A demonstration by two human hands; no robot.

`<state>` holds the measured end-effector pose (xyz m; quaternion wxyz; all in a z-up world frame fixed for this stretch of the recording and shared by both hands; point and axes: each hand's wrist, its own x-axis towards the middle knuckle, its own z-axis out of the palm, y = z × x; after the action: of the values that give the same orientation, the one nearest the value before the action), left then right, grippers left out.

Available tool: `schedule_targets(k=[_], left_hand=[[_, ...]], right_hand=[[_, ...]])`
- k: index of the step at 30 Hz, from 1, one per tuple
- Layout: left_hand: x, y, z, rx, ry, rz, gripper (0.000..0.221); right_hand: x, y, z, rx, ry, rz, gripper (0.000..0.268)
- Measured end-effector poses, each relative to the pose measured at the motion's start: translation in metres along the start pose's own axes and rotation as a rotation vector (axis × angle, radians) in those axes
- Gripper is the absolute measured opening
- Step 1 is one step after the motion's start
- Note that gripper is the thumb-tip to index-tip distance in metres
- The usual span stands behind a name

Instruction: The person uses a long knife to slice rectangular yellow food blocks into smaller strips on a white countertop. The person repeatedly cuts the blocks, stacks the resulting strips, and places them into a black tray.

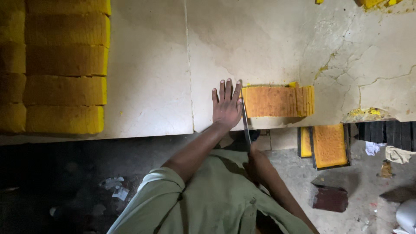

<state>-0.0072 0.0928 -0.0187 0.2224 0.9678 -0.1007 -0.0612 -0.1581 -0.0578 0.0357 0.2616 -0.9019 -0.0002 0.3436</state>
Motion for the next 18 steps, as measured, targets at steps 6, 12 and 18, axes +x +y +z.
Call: schedule_targets(k=[6, 12, 18], left_hand=[[0.001, -0.012, 0.024, -0.01, 0.152, 0.011, 0.064], [-0.012, -0.018, 0.012, -0.348, 0.305, 0.007, 0.06], [-0.025, -0.028, -0.004, 0.066, -0.072, 0.216, 0.07]], right_hand=[[0.073, -0.002, 0.004, 0.118, 0.135, 0.034, 0.063], [0.039, 0.008, -0.032, 0.165, 0.433, -0.177, 0.059], [-0.009, 0.064, -0.052, 0.314, 0.572, -0.077, 0.053]])
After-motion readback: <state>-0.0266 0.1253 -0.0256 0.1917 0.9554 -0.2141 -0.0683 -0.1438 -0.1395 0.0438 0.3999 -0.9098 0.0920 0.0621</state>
